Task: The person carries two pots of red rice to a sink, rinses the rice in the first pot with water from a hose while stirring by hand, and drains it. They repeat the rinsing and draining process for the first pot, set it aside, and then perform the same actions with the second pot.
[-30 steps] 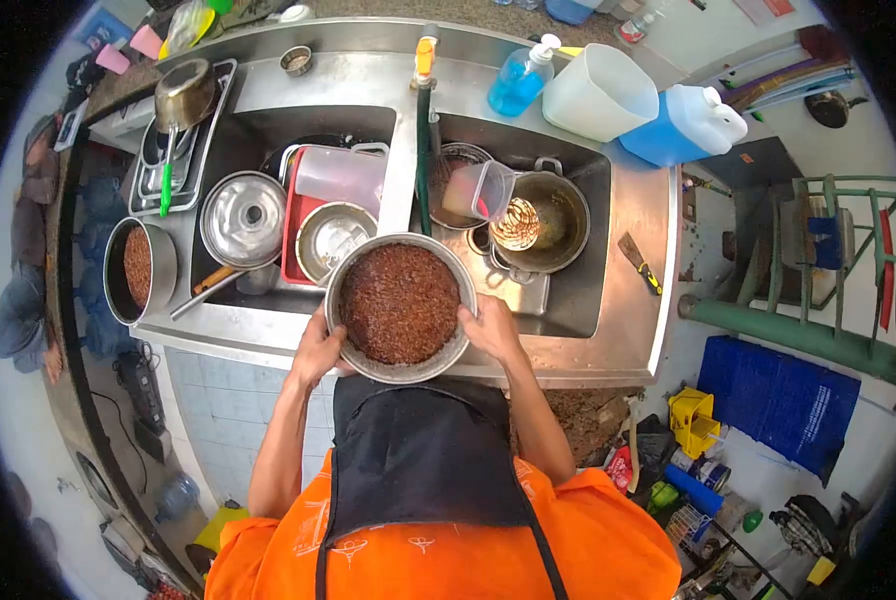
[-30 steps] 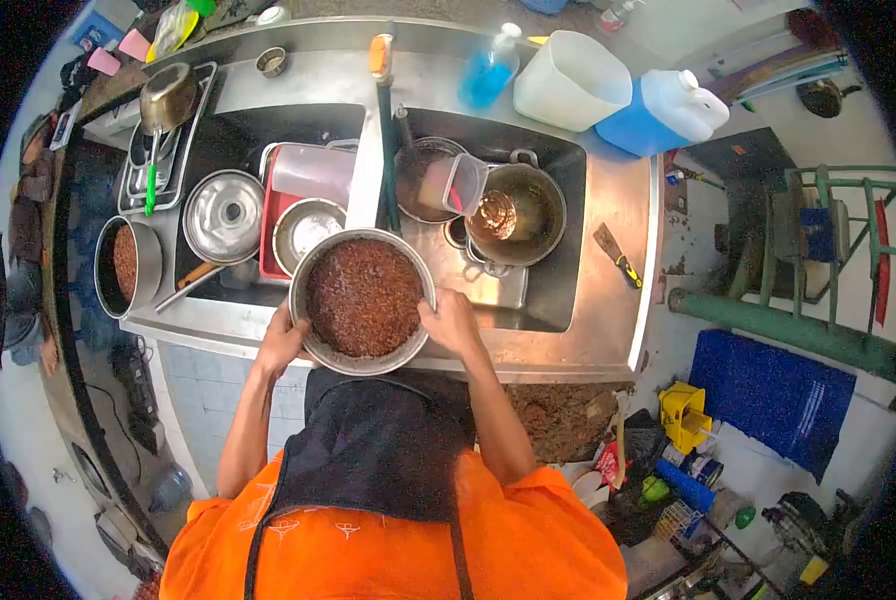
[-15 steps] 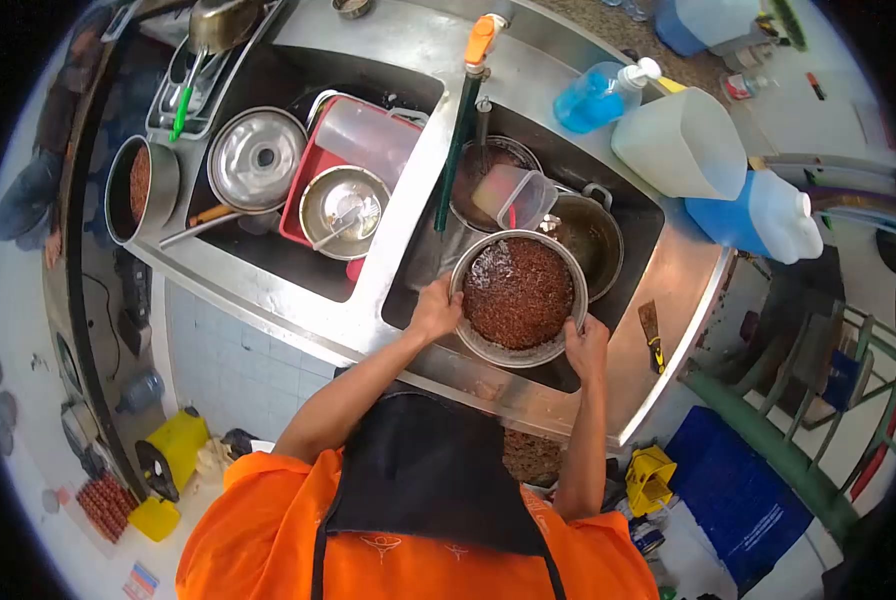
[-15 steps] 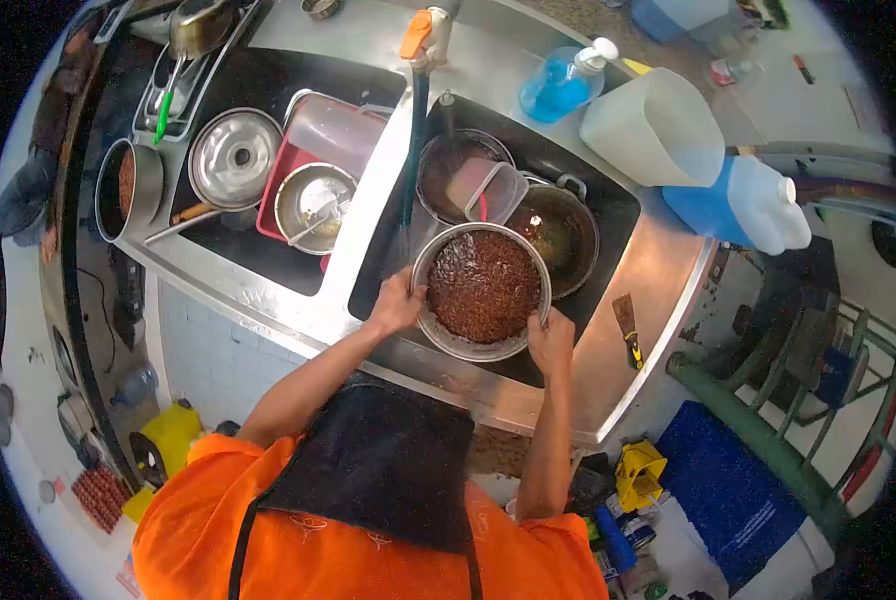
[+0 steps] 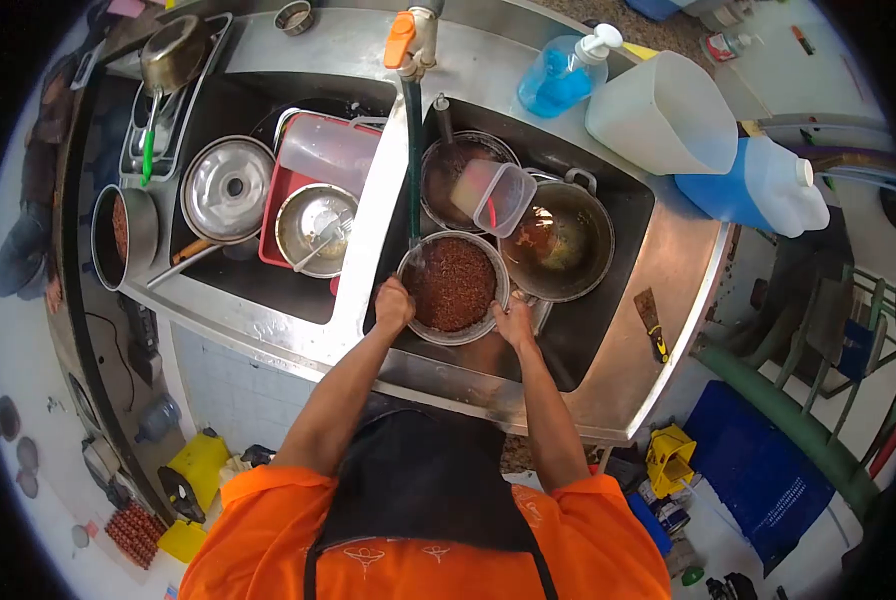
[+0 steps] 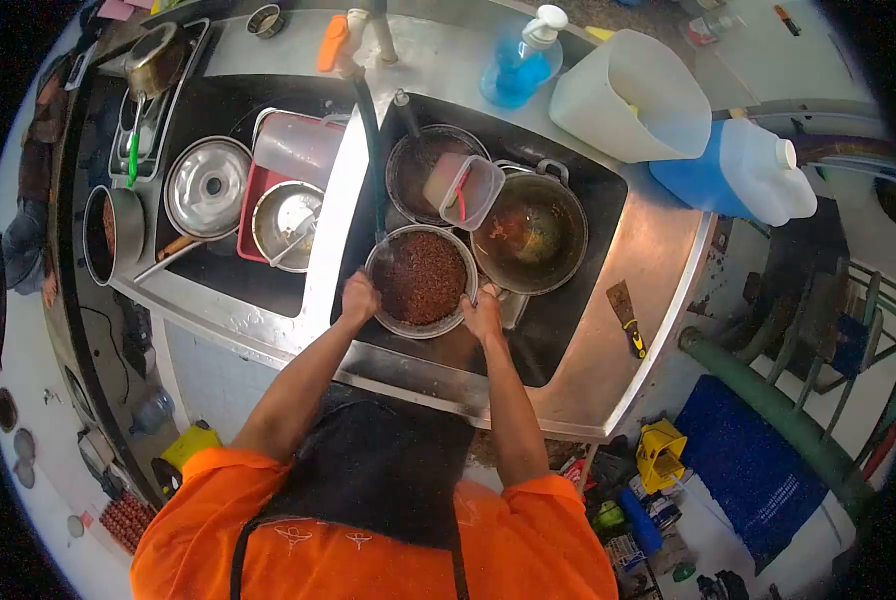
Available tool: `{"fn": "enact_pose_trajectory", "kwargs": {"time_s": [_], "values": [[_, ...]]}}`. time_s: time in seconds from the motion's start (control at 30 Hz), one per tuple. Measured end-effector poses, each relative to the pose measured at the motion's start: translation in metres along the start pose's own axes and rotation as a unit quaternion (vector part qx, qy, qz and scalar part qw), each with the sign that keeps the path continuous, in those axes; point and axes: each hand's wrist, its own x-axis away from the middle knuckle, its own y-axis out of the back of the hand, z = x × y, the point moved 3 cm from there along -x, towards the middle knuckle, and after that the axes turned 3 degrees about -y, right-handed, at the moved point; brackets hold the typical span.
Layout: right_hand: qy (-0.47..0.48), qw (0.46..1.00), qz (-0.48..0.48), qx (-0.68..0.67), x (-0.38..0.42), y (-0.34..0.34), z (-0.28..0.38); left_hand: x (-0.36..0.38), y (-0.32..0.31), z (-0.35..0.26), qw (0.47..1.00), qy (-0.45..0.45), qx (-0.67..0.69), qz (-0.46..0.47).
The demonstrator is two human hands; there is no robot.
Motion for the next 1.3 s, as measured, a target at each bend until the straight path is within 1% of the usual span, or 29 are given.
{"fn": "enact_pose_trajectory", "kwargs": {"time_s": [0.03, 0.07, 0.1, 0.13, 0.17, 0.2, 0.27, 0.3, 0.37, 0.43, 0.57, 0.6, 0.63, 0.67, 0.7, 0.73, 0.8, 0.83, 0.87, 0.9, 0.93, 0.97, 1.0, 1.07, 1.1, 1.13, 1.2, 1.27, 1.3], "values": [[-0.128, 0.986, 0.052, -0.092, -0.002, -0.008, -0.003, -0.006, -0.011, 0.004, 0.999, 0.032, -0.029, 0.013], [-0.253, 0.945, 0.101, -0.181, -0.003, -0.015, -0.006, -0.013, -0.019, 0.007, 0.999, 0.029, -0.029, 0.014], [-0.255, 0.945, 0.097, -0.181, -0.008, -0.013, -0.003, -0.02, -0.027, 0.011, 0.999, 0.048, -0.014, 0.016], [-0.275, 0.942, 0.123, -0.146, -0.01, -0.012, -0.001, -0.026, -0.035, 0.015, 0.998, 0.067, 0.0, 0.019], [-0.295, 0.937, 0.149, -0.111, -0.011, -0.015, -0.006, -0.031, -0.04, 0.018, 0.998, 0.064, -0.001, 0.022], [-0.297, 0.937, 0.147, -0.112, -0.013, -0.019, -0.01, -0.036, -0.046, 0.021, 0.997, 0.069, -0.021, 0.023], [-0.273, 0.95, 0.112, -0.099, -0.012, -0.025, -0.015, -0.038, -0.049, 0.021, 0.996, 0.078, -0.043, 0.028], [-0.267, 0.954, 0.104, -0.094, -0.009, -0.027, -0.016, -0.034, -0.045, 0.015, 0.993, 0.106, -0.021, 0.045], [-0.209, 0.973, 0.091, -0.037, -0.016, -0.024, -0.018, -0.032, -0.047, 0.014, 0.988, 0.141, 0.003, 0.063], [-0.207, 0.971, 0.12, 0.001, -0.021, -0.025, -0.021, -0.033, -0.055, 0.021, 0.995, 0.089, -0.025, 0.042], [-0.205, 0.962, 0.144, 0.107, -0.026, -0.046, -0.044, -0.035, -0.053, 0.013, 0.991, 0.131, -0.031, 0.024], [-0.207, 0.959, 0.144, 0.13, -0.027, -0.044, -0.039, -0.035, -0.046, 0.009, 0.99, 0.131, -0.019, 0.053], [-0.157, 0.957, 0.14, 0.198, -0.028, -0.039, -0.033, -0.033, -0.039, 0.004, 0.988, 0.133, -0.007, 0.081], [-0.106, 0.949, 0.135, 0.264, -0.028, -0.032, -0.019, -0.032, -0.047, 0.012, 0.987, 0.136, -0.008, 0.082], [-0.106, 0.949, 0.138, 0.262, -0.029, -0.027, -0.009, -0.034, -0.058, 0.021, 0.99, 0.128, -0.011, 0.05], [-0.123, 0.934, 0.162, 0.292, -0.034, -0.023, -0.001, -0.037, -0.067, 0.031, 0.993, 0.12, -0.014, 0.016], [-0.16, 0.942, 0.152, 0.251, -0.054, 0.014, 0.073, -0.02, -0.04, 0.007, 0.995, 0.104, 0.012, 0.0], [-0.186, 0.959, 0.117, 0.178, -0.067, 0.029, 0.134, -0.007, -0.027, -0.007, 0.996, 0.084, 0.036, -0.012], [-0.016, 0.999, -0.049, 0.005, -0.08, 0.006, 0.14, 0.002, -0.025, -0.014, 0.995, 0.09, 0.032, -0.005], [-0.012, 0.994, -0.029, -0.106, -0.093, 0.003, 0.17, 0.004, -0.024, -0.026, 0.999, 0.045, 0.025, -0.012], [-0.012, 0.979, -0.049, -0.195, -0.105, -0.014, 0.188, 0.001, -0.024, -0.034, 1.0, -0.003, 0.019, -0.022], [-0.009, 0.993, -0.008, -0.114, -0.115, -0.018, 0.207, -0.003, -0.035, -0.034, 0.991, 0.025, 0.11, 0.076], [-0.008, 0.996, 0.044, -0.074, -0.125, -0.031, 0.209, -0.008, -0.04, -0.037, 0.99, 0.021, 0.111, 0.079], [-0.02, 0.995, 0.096, 0.018, -0.135, -0.042, 0.205, -0.019, -0.051, -0.041, 0.985, 0.071, 0.144, 0.061], [-0.022, 0.995, 0.09, 0.022, -0.138, -0.039, 0.201, -0.031, -0.053, -0.041, 0.992, 0.031, 0.1, 0.064], [-0.038, 0.996, 0.081, -0.005, -0.136, -0.033, 0.192, -0.04, -0.058, -0.041, 0.992, 0.028, 0.106, 0.064], [-0.054, 0.995, 0.082, -0.025, -0.125, -0.015, 0.179, -0.039, -0.039, -0.054, 0.988, 0.116, 0.082, 0.056], [-0.03, 0.977, 0.122, -0.172, -0.113, 0.005, 0.169, -0.05, -0.072, -0.041, 0.988, 0.11, 0.07, 0.081], [-0.031, 0.977, 0.123, -0.171, -0.108, 0.009, 0.156, -0.053, -0.082, -0.042, 0.984, 0.142, 0.075, 0.072]]}}
